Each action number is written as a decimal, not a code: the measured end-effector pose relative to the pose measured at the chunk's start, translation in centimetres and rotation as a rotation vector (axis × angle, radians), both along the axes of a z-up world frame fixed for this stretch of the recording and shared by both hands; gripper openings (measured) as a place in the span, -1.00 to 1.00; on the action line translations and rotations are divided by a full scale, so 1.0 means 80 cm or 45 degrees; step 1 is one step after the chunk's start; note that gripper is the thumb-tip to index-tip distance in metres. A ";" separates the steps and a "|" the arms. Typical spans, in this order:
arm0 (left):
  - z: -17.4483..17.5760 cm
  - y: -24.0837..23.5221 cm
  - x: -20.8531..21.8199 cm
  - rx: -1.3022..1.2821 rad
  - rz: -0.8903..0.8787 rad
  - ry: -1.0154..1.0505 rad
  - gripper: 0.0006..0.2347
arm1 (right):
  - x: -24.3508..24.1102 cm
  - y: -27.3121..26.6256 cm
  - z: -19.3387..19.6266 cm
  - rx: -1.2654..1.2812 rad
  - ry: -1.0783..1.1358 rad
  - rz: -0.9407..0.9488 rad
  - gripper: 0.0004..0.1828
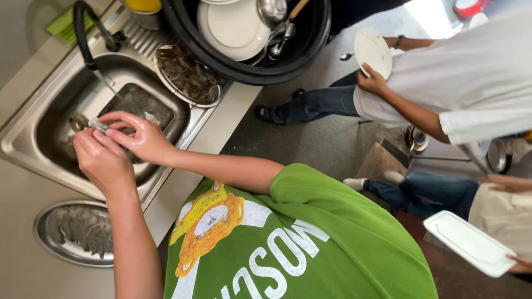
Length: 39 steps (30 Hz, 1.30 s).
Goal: The person stands at a kitchen sink and prepares raw shrimp by hand. They pick up individual shrimp, use scissors to trim the heads and tails, and then peel the shells. The cleaned shrimp are placed into a metal tray in the sink, while the discarded shells are collected in a separate bowl.
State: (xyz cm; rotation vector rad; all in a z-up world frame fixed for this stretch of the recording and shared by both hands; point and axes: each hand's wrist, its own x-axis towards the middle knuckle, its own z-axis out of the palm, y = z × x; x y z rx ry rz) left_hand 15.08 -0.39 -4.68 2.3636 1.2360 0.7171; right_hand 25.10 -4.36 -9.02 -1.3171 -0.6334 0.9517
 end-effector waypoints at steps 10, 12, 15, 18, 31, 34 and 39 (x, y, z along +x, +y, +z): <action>-0.022 -0.017 0.029 -0.167 0.081 -0.124 -0.96 | -0.005 -0.042 0.003 -0.243 -0.201 -0.275 -0.76; -0.031 -0.015 0.034 -0.165 0.079 -0.281 -0.91 | -0.005 -0.044 -0.017 -0.058 -0.112 -0.285 -0.77; -0.030 -0.019 0.036 -0.269 0.206 -0.473 -0.98 | 0.006 -0.049 -0.041 -0.009 0.079 -0.207 -0.81; -0.021 -0.021 0.043 -0.389 0.249 -0.613 -0.98 | 0.031 -0.045 -0.046 -0.035 0.372 -0.169 -0.83; -0.046 -0.009 -0.020 -0.916 0.472 -1.002 -0.93 | 0.118 0.015 -0.065 -0.218 0.394 0.767 -0.63; -0.028 -0.028 -0.039 -0.926 0.536 -1.052 -0.93 | 0.263 -0.050 -0.110 -0.429 0.123 0.693 -0.62; -0.001 -0.078 -0.065 -0.977 0.713 -1.025 -0.94 | 0.531 -0.277 -0.094 -0.799 -0.109 0.198 -0.60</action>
